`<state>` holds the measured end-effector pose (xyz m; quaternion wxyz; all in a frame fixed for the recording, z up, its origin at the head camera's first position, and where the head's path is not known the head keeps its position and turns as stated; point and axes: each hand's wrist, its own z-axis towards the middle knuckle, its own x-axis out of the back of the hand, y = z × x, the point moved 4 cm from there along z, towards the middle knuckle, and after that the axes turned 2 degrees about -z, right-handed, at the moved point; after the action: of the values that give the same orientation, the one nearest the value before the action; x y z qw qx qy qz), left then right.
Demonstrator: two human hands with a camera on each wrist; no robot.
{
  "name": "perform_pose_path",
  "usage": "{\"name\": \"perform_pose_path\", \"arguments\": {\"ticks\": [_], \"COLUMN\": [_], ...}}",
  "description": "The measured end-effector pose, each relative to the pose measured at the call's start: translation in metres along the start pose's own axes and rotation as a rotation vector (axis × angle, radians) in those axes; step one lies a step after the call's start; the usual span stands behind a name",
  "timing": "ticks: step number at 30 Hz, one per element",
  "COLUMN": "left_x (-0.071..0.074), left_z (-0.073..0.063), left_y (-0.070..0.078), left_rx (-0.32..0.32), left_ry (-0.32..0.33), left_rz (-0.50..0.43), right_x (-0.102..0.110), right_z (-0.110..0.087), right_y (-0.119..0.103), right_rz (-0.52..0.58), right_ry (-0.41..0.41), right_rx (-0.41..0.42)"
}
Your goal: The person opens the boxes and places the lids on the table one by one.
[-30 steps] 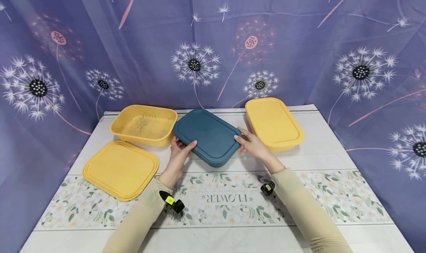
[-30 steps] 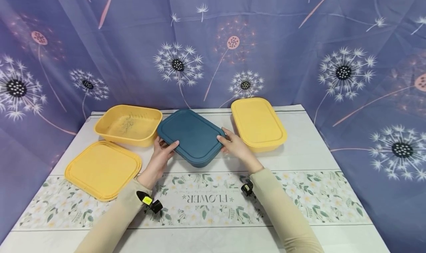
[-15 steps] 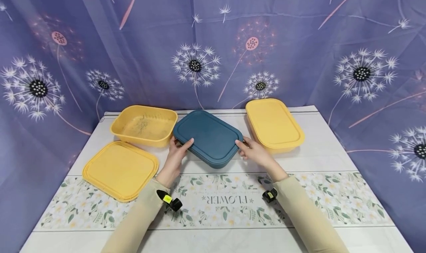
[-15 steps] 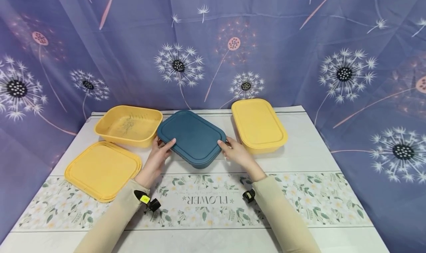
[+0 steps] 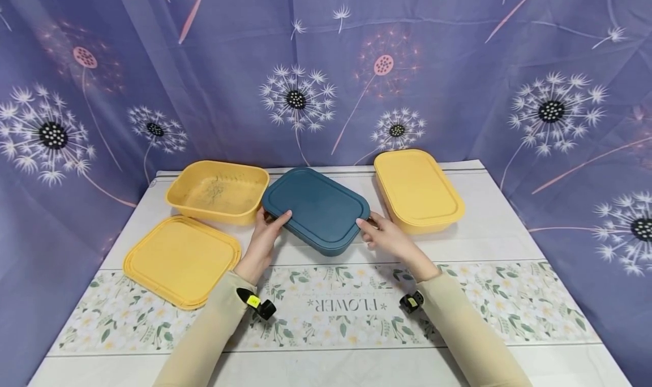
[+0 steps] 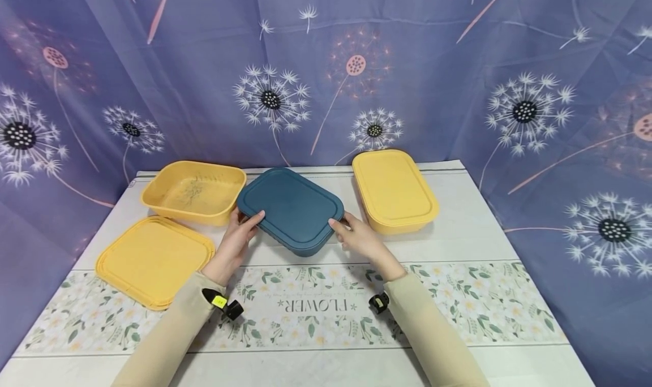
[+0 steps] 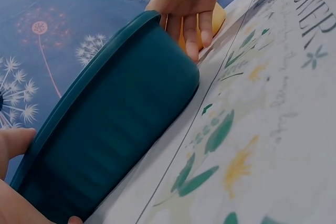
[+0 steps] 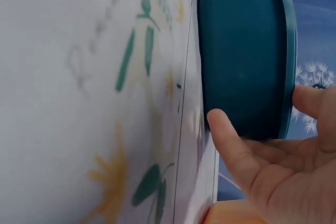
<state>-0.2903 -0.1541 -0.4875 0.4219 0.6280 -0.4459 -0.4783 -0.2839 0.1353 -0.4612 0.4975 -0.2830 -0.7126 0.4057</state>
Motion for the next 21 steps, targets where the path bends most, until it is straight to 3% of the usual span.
{"name": "perform_pose_path", "arguments": {"ticks": [12, 21], "left_x": [0.002, -0.004], "left_z": [-0.013, -0.027], "left_y": [0.001, -0.001], "left_rx": [0.003, -0.018], "left_ry": [0.036, 0.089], "left_rz": [0.089, 0.131], "right_x": [0.006, 0.009], "right_z": [0.019, 0.015], "right_y": [0.003, 0.0], "right_rz": [0.048, 0.026], "right_ry": [0.01, 0.012], "right_rx": [0.005, 0.011]}}
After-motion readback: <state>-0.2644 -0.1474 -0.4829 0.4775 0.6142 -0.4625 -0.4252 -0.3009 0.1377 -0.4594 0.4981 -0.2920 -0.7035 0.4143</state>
